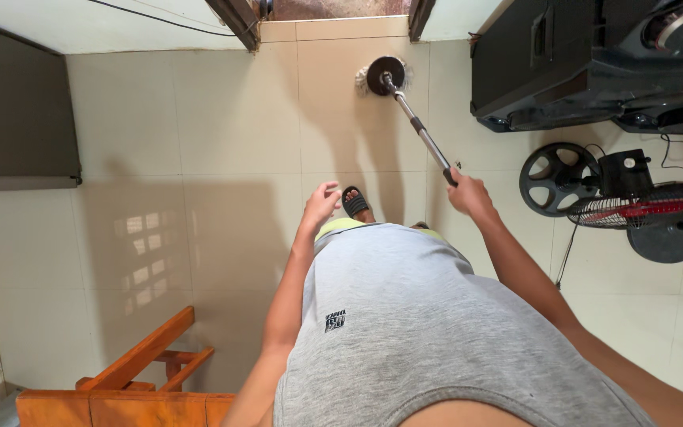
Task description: The person mops the tiled floor of a room using a string mop, moving the mop head across the surface and around furniture such as a wooden table and chairs.
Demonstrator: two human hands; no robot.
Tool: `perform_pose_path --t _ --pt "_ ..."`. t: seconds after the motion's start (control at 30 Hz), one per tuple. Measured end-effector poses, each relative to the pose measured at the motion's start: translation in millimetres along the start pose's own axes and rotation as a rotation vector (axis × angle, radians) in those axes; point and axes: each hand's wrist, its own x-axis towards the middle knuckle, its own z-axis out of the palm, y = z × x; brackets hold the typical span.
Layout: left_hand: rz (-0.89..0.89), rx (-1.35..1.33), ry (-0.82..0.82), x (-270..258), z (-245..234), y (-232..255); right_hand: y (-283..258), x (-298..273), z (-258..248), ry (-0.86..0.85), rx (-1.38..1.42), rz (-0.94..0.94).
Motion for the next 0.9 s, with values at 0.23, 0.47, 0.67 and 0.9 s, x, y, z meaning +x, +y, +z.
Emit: perform_pose_path --t 0.23,0.47,0.67,0.9 --pt "0.002 -0.021 -0.007 13.5 -5.7 4.6 -29.4 65.0 0.7 0.066 0.018 -0.053" --pt "-0.031 -0.010 0.044 0.9 -20.8 17.1 -112.1 159.3 -36.8 0.068 0.136 -0.012" --pt "-0.077 -0.043 0.120 -15.5 -38.8 -12.5 -135.1 149.7 -57.2 0.031 0.063 0.032" --pt "-0.118 -0.111 0.122 -13.0 -37.5 -26.5 -106.3 122.3 -21.4 0.088 0.012 -0.026"
